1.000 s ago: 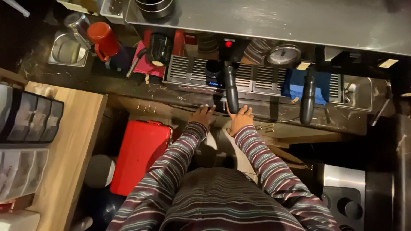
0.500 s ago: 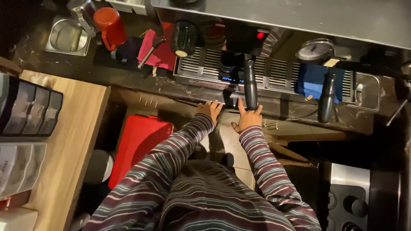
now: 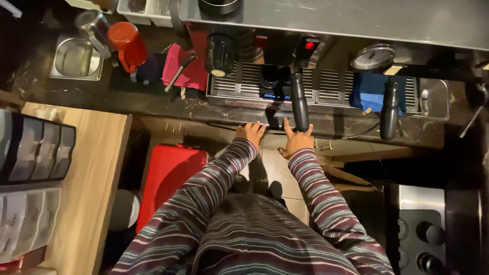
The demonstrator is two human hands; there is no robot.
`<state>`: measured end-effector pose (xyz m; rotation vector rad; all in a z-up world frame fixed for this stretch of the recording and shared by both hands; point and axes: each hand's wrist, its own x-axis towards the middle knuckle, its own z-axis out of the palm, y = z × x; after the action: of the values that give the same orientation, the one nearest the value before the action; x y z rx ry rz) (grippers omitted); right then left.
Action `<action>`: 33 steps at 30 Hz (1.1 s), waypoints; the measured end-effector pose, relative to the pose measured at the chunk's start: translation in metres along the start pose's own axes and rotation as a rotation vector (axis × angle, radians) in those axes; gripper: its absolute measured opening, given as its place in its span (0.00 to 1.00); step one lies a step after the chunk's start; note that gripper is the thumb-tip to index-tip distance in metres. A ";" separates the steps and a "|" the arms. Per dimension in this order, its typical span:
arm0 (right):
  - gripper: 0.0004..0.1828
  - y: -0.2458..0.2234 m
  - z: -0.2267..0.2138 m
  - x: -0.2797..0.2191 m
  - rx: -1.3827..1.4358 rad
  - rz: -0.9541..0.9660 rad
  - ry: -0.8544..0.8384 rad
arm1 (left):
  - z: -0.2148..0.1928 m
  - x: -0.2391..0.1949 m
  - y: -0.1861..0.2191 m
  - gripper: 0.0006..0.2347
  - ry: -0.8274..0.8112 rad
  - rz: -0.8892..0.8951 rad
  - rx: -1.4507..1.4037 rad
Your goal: Preparing espresso shots by tamping coffee grounds and operating a professional espresso machine.
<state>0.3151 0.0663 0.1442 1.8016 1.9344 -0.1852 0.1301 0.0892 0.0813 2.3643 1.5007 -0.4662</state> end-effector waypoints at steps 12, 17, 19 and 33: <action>0.62 0.008 -0.005 0.003 -0.073 -0.074 -0.062 | -0.003 -0.010 0.008 0.35 0.006 -0.048 -0.078; 0.63 0.010 0.007 0.013 0.018 -0.024 -0.093 | -0.031 -0.028 0.016 0.33 -0.022 -0.097 -0.080; 0.64 0.014 0.005 0.013 -0.037 -0.093 -0.095 | -0.038 -0.031 0.016 0.33 -0.059 -0.116 -0.113; 0.67 0.019 -0.002 0.011 -0.008 -0.143 -0.107 | -0.032 -0.031 0.022 0.34 -0.001 -0.117 -0.097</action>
<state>0.3326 0.0792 0.1452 1.6150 1.9852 -0.3149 0.1412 0.0686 0.1247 2.2111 1.6297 -0.4120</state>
